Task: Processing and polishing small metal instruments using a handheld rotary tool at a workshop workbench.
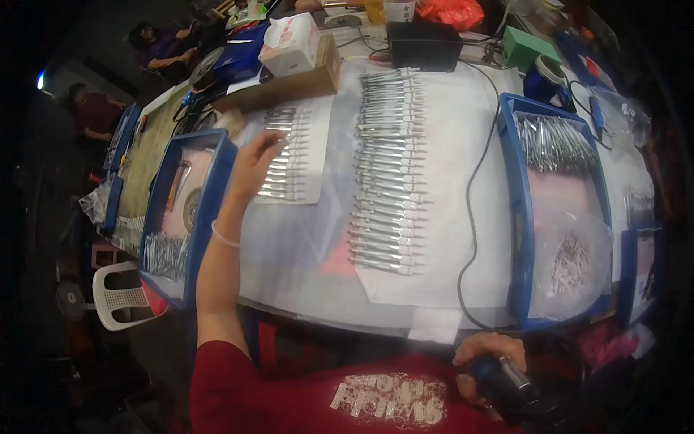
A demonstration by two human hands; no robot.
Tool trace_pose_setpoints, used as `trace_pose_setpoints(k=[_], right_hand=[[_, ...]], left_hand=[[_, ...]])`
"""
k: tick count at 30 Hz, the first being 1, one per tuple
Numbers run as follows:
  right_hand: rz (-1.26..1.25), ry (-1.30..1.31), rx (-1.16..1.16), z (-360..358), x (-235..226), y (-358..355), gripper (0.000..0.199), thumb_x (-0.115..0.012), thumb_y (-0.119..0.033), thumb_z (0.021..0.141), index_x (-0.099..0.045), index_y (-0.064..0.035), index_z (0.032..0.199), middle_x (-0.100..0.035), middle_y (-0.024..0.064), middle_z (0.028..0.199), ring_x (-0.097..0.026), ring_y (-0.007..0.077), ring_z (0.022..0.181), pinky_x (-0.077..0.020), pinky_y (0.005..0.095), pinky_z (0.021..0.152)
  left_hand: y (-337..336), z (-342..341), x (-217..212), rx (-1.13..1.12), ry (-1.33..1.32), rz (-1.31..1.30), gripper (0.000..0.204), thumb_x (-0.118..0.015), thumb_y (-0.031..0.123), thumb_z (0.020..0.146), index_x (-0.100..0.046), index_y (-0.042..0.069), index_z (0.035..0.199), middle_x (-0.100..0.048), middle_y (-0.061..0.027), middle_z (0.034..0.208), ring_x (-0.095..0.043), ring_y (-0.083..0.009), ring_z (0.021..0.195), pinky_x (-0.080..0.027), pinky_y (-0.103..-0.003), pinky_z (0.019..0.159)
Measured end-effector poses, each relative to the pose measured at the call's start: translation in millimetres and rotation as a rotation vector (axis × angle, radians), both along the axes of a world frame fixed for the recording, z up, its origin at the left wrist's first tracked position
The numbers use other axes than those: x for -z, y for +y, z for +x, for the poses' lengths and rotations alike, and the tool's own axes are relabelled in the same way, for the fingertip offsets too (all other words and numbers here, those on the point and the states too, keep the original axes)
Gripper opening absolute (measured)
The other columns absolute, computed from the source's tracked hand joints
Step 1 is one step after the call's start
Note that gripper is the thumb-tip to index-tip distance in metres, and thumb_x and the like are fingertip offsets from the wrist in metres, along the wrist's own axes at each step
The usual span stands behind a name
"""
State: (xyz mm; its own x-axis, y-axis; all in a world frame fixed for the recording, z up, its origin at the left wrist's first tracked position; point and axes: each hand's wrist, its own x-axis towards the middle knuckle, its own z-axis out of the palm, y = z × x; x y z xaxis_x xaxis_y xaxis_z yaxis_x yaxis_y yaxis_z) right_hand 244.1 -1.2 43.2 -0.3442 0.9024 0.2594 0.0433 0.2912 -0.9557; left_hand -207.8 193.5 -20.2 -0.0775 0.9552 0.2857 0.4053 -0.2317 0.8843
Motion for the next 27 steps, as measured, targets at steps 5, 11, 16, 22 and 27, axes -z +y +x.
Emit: trace_pose_setpoints(k=[5, 11, 16, 22, 27], right_hand=[[0.003, -0.030, -0.004, -3, -7, 14, 0.052, -0.073, -0.004, 0.074, -0.045, -0.0058, 0.118, -0.064, 0.0075, 0.090, -0.062, 0.0163, 0.079, -0.0489, 0.0273, 0.065], [-0.131, 0.007, 0.020, -20, -17, 18, 0.052, -0.070, -0.018, 0.082, -0.035, -0.0032, 0.117, -0.057, 0.0125, 0.082, -0.058, 0.0212, 0.075, -0.0482, 0.0349, 0.072], [-0.049, -0.050, -0.088, -16, -16, 34, 0.053, -0.072, -0.014, 0.080, -0.035, -0.0027, 0.117, -0.057, 0.0114, 0.084, -0.059, 0.0207, 0.073, -0.0487, 0.0342, 0.069], [-0.056, -0.027, -0.064, -25, -7, 36, 0.053, -0.072, -0.015, 0.080, -0.036, -0.0031, 0.117, -0.057, 0.0112, 0.083, -0.059, 0.0198, 0.074, -0.0496, 0.0326, 0.068], [-0.083, -0.054, -0.110, -16, -5, 28, 0.054, -0.073, -0.016, 0.080, -0.036, -0.0042, 0.117, -0.057, 0.0116, 0.084, -0.059, 0.0198, 0.074, -0.0501, 0.0330, 0.069]], left_hand=[[80, -32, 2, 0.038, 0.425, 0.154, 0.019, -0.060, 0.003, 0.082, -0.063, 0.002, 0.101, -0.064, -0.0108, 0.089, -0.062, -0.0220, 0.082, -0.047, -0.029, 0.074], [149, -52, 24, 0.151, 0.708, 0.053, 0.017, -0.061, 0.011, 0.081, -0.066, 0.006, 0.096, -0.064, -0.0131, 0.093, -0.061, -0.0325, 0.088, -0.048, -0.038, 0.078], [161, -61, 33, 0.176, 0.780, -0.101, 0.019, -0.059, 0.009, 0.082, -0.068, 0.009, 0.098, -0.066, -0.0129, 0.099, -0.061, -0.0333, 0.094, -0.048, -0.038, 0.083], [150, -58, 36, 0.138, 1.175, 0.070, 0.034, -0.051, 0.003, 0.081, -0.064, 0.017, 0.109, -0.062, -0.0066, 0.104, -0.059, -0.0296, 0.099, -0.048, -0.039, 0.085], [140, -63, 45, 0.050, 1.177, 0.097, 0.034, -0.053, 0.006, 0.080, -0.062, 0.014, 0.112, -0.061, -0.0074, 0.104, -0.057, -0.0278, 0.102, -0.047, -0.041, 0.087]])
